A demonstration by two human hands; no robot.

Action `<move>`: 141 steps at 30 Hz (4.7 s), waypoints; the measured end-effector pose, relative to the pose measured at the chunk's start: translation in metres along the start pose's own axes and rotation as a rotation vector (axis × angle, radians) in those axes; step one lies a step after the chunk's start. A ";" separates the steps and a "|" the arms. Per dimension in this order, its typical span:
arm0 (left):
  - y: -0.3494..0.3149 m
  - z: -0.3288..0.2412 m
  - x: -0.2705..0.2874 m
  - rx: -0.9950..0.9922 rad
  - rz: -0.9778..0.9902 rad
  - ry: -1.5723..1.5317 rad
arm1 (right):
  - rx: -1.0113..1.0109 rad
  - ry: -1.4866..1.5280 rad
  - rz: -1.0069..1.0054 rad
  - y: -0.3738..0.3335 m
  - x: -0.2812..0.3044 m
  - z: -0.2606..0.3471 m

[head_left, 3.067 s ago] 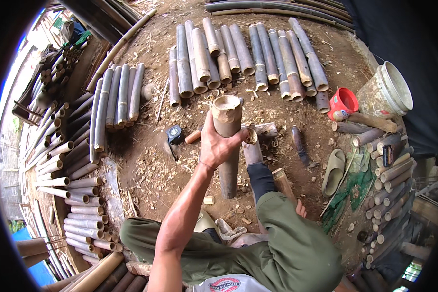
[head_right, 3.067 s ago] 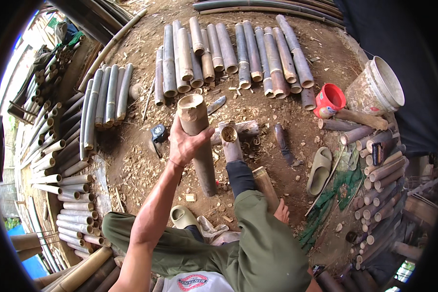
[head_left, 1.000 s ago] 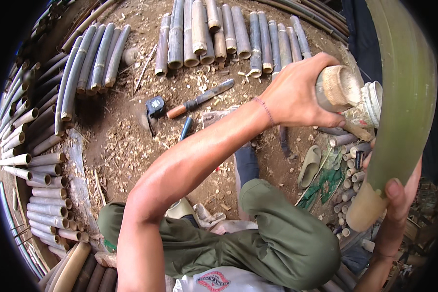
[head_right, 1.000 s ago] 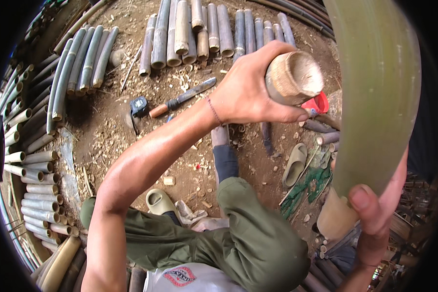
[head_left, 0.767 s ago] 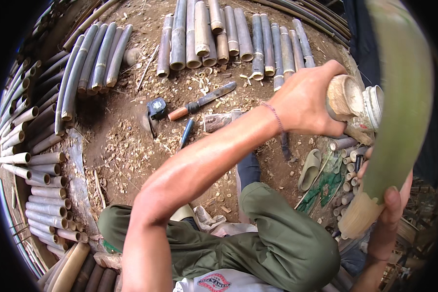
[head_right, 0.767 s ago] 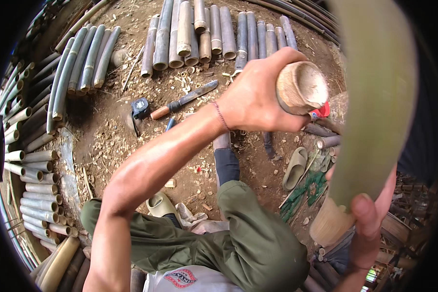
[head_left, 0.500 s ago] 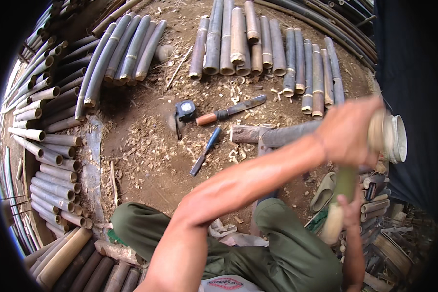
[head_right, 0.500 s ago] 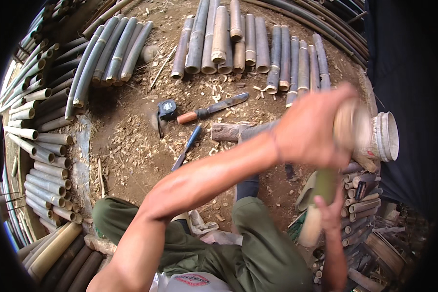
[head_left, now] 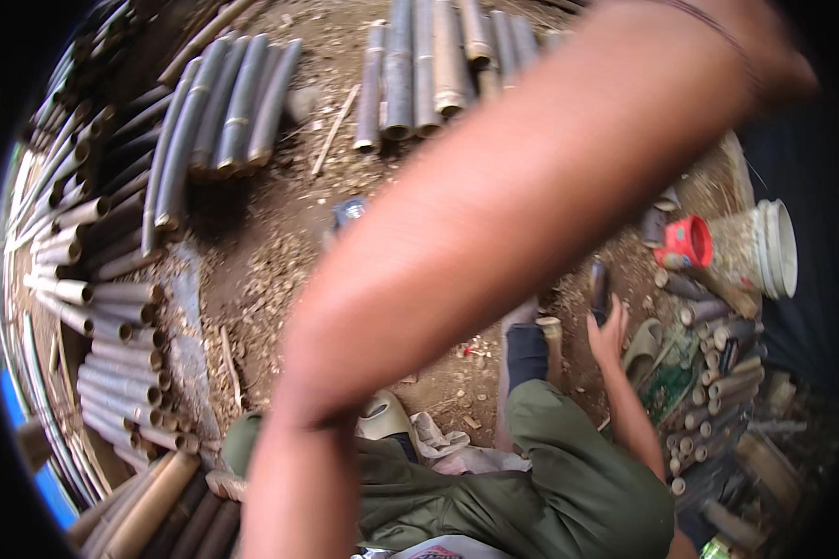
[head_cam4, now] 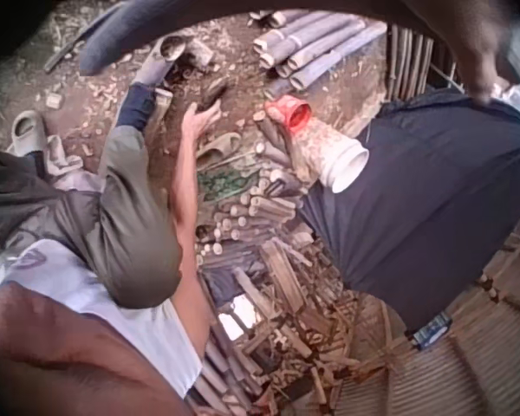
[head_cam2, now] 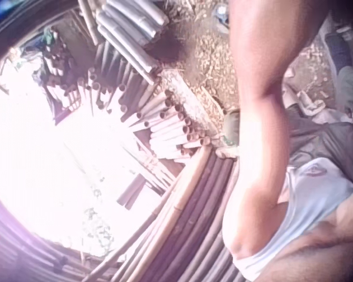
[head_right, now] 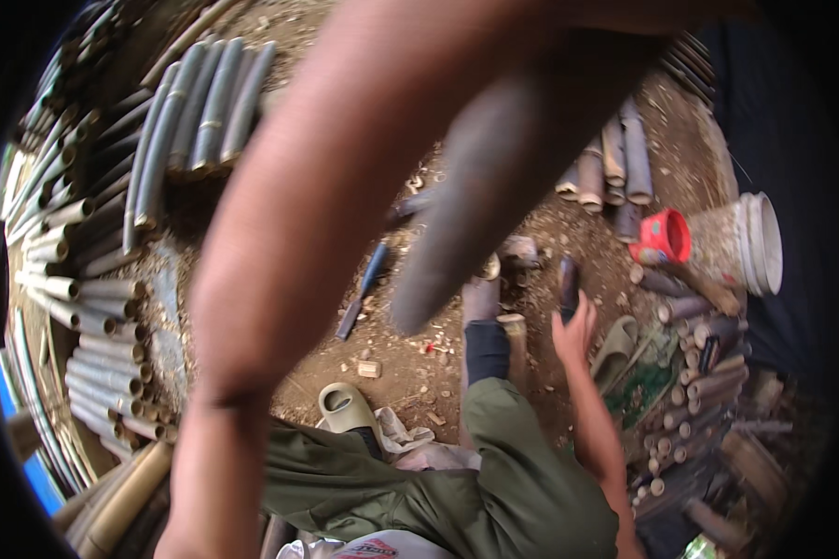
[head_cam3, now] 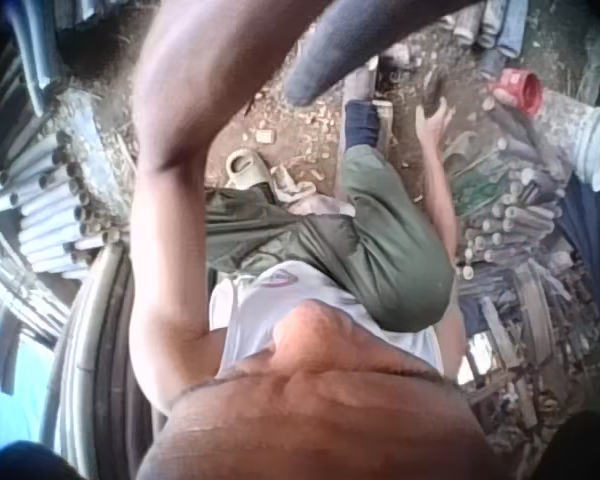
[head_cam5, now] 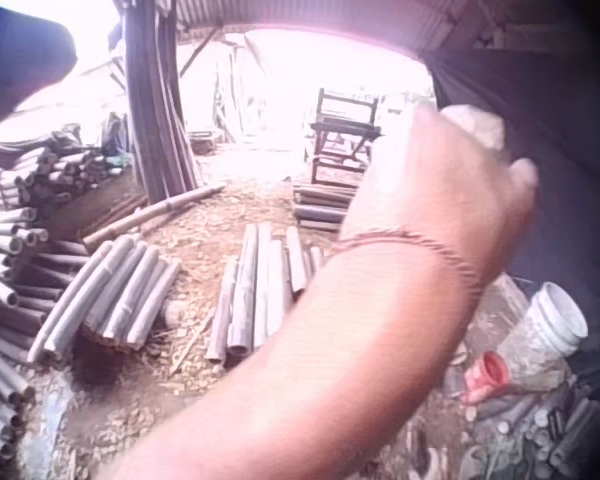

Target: The person works on bamboo pieces by hand using various tools; they use a knife to shave the end of a bamboo pole, scrape the inside of a hollow bamboo section with a curved blade, and measure a joint with a tape measure.

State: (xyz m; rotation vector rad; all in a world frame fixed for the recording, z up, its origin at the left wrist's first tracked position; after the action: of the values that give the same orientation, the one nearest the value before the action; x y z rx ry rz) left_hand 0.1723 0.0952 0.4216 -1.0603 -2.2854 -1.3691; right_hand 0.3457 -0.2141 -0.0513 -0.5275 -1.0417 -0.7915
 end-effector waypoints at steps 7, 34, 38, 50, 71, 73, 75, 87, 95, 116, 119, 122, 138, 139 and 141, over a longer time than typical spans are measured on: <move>-0.210 0.188 -0.182 0.688 0.841 0.152 | -0.353 -0.205 0.367 0.122 -0.009 -0.061; -0.295 0.063 -0.304 1.428 0.447 -1.200 | -0.107 0.444 0.838 0.031 0.094 0.109; -0.290 0.080 -0.349 1.611 0.447 -1.089 | -0.003 0.200 0.907 0.044 0.056 0.120; -0.282 0.112 -0.378 1.778 0.020 -1.248 | 0.169 -0.159 1.133 0.099 0.025 0.151; -0.288 0.120 -0.363 1.703 -1.234 -1.890 | 0.982 -0.778 1.348 0.111 -0.045 0.268; -0.273 0.127 -0.357 1.658 -1.262 -1.923 | 0.965 -0.811 1.431 0.114 -0.049 0.269; -0.283 0.120 -0.367 1.749 -1.228 -1.882 | 0.887 -0.725 1.453 0.112 -0.044 0.260; -0.302 0.063 -0.412 1.826 -0.651 -1.735 | 0.614 -0.415 1.181 0.086 0.038 0.169; -0.323 0.060 -0.399 2.002 -0.602 -1.520 | 0.497 -0.249 1.421 0.068 0.017 0.157; -0.340 0.071 -0.381 2.043 -0.317 -1.304 | 0.284 -0.216 1.398 0.052 0.010 0.152; -0.347 0.081 -0.368 2.013 -0.154 -1.142 | 0.165 -0.085 1.345 0.036 0.003 0.147; -0.361 0.093 -0.360 1.970 0.047 -0.972 | -0.008 0.078 1.266 0.019 -0.006 0.139; -0.347 0.154 -0.332 1.411 0.630 -0.432 | -0.350 0.543 0.864 -0.020 -0.041 0.149; -0.350 0.155 -0.332 1.426 0.639 -0.408 | -0.330 0.486 0.889 -0.022 -0.043 0.148; -0.354 0.155 -0.333 1.453 0.658 -0.363 | -0.290 0.368 0.936 -0.022 -0.046 0.146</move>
State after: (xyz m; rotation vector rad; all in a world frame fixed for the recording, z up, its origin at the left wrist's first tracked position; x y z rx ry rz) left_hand 0.1734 -0.0238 -0.0742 -1.2226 -1.9794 0.7481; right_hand 0.2353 -0.1086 -0.0303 -0.9720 -0.2551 -0.1751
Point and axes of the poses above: each hand's wrist, its own y-axis towards the middle knuckle, its own x-axis out of the back of the hand, z = x × y, the point moved 9 cm from there along y, towards the middle knuckle, and after that the axes turned 7 degrees about -x, right-handed, at the moved point
